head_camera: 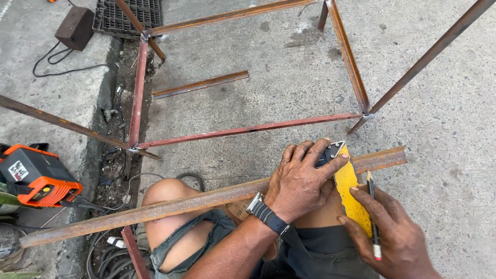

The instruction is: Using a combination square and a pencil to measure and mark lines on metal bars for a frame assembly.

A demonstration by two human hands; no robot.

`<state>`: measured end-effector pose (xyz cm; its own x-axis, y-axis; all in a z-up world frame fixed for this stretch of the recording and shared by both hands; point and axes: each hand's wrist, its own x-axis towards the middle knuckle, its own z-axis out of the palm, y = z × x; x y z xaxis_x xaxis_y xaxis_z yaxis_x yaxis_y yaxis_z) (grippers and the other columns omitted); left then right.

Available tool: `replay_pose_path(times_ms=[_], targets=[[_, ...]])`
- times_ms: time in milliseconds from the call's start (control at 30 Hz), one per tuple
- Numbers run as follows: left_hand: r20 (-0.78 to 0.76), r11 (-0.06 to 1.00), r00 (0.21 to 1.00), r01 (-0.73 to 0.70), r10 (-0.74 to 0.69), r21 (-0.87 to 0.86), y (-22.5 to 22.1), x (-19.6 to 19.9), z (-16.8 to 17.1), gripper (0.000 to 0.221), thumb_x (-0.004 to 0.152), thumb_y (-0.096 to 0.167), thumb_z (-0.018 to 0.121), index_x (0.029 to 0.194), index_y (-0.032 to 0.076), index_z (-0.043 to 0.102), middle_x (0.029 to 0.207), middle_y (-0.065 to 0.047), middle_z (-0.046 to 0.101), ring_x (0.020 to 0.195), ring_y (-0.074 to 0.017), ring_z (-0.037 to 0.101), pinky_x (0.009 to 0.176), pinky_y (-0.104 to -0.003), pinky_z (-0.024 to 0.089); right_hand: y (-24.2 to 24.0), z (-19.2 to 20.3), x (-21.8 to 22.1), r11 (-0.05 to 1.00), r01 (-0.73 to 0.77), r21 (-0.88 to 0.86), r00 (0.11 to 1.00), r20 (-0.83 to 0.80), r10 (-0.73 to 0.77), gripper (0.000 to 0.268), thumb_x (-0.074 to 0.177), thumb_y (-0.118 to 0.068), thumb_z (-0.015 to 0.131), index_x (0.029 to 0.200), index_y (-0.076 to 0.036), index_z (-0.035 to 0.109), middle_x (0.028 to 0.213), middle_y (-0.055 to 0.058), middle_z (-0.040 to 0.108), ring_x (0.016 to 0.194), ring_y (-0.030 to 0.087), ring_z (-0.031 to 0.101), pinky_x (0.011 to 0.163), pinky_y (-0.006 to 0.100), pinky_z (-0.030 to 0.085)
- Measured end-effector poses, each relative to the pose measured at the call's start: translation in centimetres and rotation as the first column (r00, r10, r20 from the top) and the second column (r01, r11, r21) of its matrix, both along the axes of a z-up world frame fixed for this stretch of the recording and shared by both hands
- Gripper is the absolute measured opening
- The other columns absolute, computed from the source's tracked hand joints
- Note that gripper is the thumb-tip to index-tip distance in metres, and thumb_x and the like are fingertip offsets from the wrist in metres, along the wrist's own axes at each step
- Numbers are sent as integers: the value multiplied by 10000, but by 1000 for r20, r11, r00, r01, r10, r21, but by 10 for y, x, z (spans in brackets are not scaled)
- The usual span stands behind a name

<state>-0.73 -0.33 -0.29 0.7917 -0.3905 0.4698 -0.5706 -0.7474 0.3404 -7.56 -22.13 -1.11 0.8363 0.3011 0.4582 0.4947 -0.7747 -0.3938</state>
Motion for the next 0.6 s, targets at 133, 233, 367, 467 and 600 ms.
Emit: replay_pose_path(times_ms=[133,233,367,467,600], targets=[[21,1000,1000,3,-3,-17,2,-1,-2,498,879,204,655,1375,238,625,1473,-140,553,1242,-383,554,1039,-559,390,8,-17,-5,992,122,31,978,-177,-114,606,813,-310,790,1386,-219,616,1443,65,624,1281,248,669,883,440,617],[-53,1000,999,10,-9,17,8,-1,-5,640,890,245,682,1506,298,516,1632,-163,467,1432,-420,485,1183,-671,311,9,-24,0,984,140,107,973,-202,-116,640,803,-265,789,1414,-204,609,1434,169,590,1302,308,639,999,437,562],[-327,999,943,-54,53,8,34,-11,21,870,862,432,772,1598,240,351,1615,-160,443,1396,-407,476,1166,-649,287,4,-29,10,982,61,179,997,-66,-50,586,829,-185,763,1383,-87,602,1358,184,615,1284,343,598,1078,434,517],[-570,989,811,-65,129,132,62,-24,39,773,899,488,690,1542,186,385,1358,-183,584,1182,-430,595,1048,-624,370,5,-32,10,961,74,268,997,-21,-71,552,823,-143,766,1349,-51,630,1331,194,624,1253,323,627,1113,400,508],[-689,965,690,-54,222,257,91,-27,35,712,931,487,679,1499,161,400,1144,-190,720,998,-454,687,844,-590,522,10,-35,14,913,152,378,983,40,-180,497,846,-131,766,1328,-58,671,1294,178,652,1175,293,666,1064,366,521]])
